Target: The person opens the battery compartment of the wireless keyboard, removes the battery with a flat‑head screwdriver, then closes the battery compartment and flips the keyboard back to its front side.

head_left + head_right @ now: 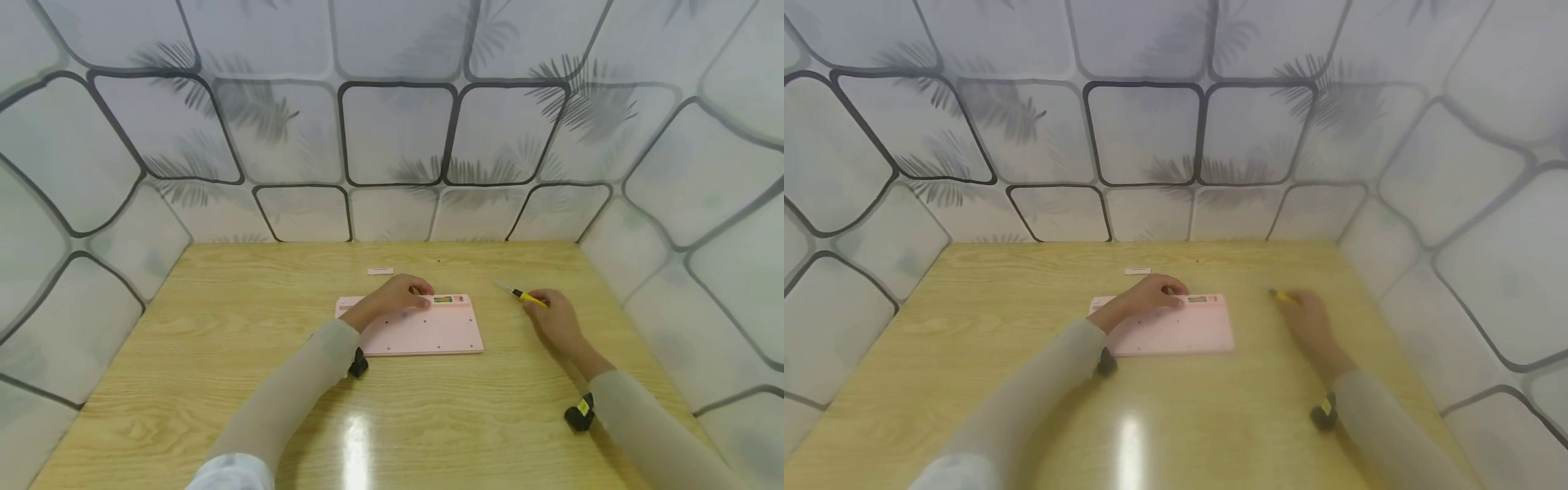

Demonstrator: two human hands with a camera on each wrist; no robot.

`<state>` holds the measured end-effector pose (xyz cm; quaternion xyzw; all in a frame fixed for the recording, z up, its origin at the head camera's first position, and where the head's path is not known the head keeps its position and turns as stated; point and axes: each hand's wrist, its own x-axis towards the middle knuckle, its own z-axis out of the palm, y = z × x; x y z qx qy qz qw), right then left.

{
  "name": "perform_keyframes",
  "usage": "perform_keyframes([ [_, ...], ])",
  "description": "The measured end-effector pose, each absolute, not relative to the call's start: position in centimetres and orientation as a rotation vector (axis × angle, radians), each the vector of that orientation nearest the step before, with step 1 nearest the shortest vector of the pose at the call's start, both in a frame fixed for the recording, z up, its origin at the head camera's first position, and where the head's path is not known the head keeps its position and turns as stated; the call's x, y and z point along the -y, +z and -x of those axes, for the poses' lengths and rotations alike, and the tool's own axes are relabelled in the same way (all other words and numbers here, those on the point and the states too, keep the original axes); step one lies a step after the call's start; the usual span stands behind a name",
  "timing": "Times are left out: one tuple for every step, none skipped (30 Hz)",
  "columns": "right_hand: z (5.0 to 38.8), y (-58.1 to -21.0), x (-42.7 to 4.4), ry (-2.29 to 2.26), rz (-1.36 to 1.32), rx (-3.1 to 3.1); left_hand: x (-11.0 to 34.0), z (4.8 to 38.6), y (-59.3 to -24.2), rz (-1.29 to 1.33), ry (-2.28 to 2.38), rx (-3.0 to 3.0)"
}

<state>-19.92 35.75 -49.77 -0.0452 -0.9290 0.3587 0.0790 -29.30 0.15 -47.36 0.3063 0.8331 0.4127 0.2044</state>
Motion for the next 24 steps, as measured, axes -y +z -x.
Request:
perform_keyframes([
  [19.9,-49.8,-35.7,1.094,0.137,2.782,-0.1,29.2,-47.3,-0.852,1.154,-2.321],
  [19.8,-49.8,-35.7,1.108,0.137,2.784,-0.1,29.2,-47.4,-0.853,1.157,-2.321],
  [19.8,-49.8,-35.6,1.123,0.137,2.785,-0.1,29.2,-47.4,-0.852,1.158,-2.318],
  [19.7,-49.8,-35.6,1.131,0.136,2.787,-0.1,29.2,-47.4,-0.851,1.160,-2.316],
  [19.7,-49.8,-35.6,1.137,0.132,2.788,-0.1,29.2,-47.4,-0.848,1.161,-2.314],
  [19.7,-49.8,-35.5,1.141,0.126,2.787,-0.1,29.2,-47.4,-0.847,1.161,-2.310],
  [19.6,-49.7,-35.5,1.145,0.115,2.782,-0.1,29.2,-47.5,-0.845,1.162,-2.307],
  [19.6,-49.7,-35.4,1.150,0.103,2.777,-0.1,29.2,-47.5,-0.844,1.161,-2.306],
  [19.6,-49.7,-35.4,1.157,0.092,2.771,-0.1,29.2,-47.6,-0.844,1.159,-2.305],
  [19.5,-49.6,-35.4,1.165,0.079,2.765,-0.1,29.3,-47.6,-0.849,1.157,-2.308],
  [19.5,-49.5,-35.3,1.174,0.066,2.759,-0.1,29.3,-47.6,-0.855,1.154,-2.311],
  [19.4,-49.4,-35.2,1.180,0.049,2.755,0.0,29.3,-47.7,-0.861,1.151,-2.314],
  [19.4,-49.3,-35.2,1.182,0.033,2.754,0.0,29.4,-47.7,-0.866,1.149,-2.316],
  [19.3,-49.1,-35.1,1.179,0.024,2.756,0.0,29.4,-47.7,-0.870,1.148,-2.317],
  [19.3,-48.9,-35.0,1.181,0.016,2.757,0.0,29.4,-47.7,-0.872,1.147,-2.316],
  [19.2,-48.7,-34.9,1.180,0.008,2.756,0.0,29.4,-47.7,-0.874,1.145,-2.315],
  [19.1,-48.5,-34.7,1.187,0.001,2.752,0.0,29.4,-47.7,-0.873,1.143,-2.314],
  [19.1,-48.3,-34.5,1.194,-0.006,2.745,0.0,29.3,-47.7,-0.870,1.142,-2.312],
  [19.0,-48.0,-34.4,1.204,-0.009,2.740,0.0,29.3,-47.7,-0.868,1.140,-2.311],
  [18.9,-47.7,-34.2,1.218,-0.010,2.732,0.0,29.3,-47.7,-0.867,1.138,-2.312],
  [18.8,-47.5,-34.0,1.226,-0.014,2.726,0.0,29.3,-47.7,-0.866,1.136,-2.313],
  [18.8,-47.3,-33.8,1.232,-0.014,2.721,0.0,29.3,-47.7,-0.867,1.134,-2.315],
  [18.7,-47.1,-33.6,1.242,-0.013,2.718,0.0,29.2,-47.7,-0.867,1.133,-2.317],
  [18.6,-46.9,-33.4,1.240,-0.006,2.724,0.0,29.2,-47.8,-0.868,1.132,-2.318],
])
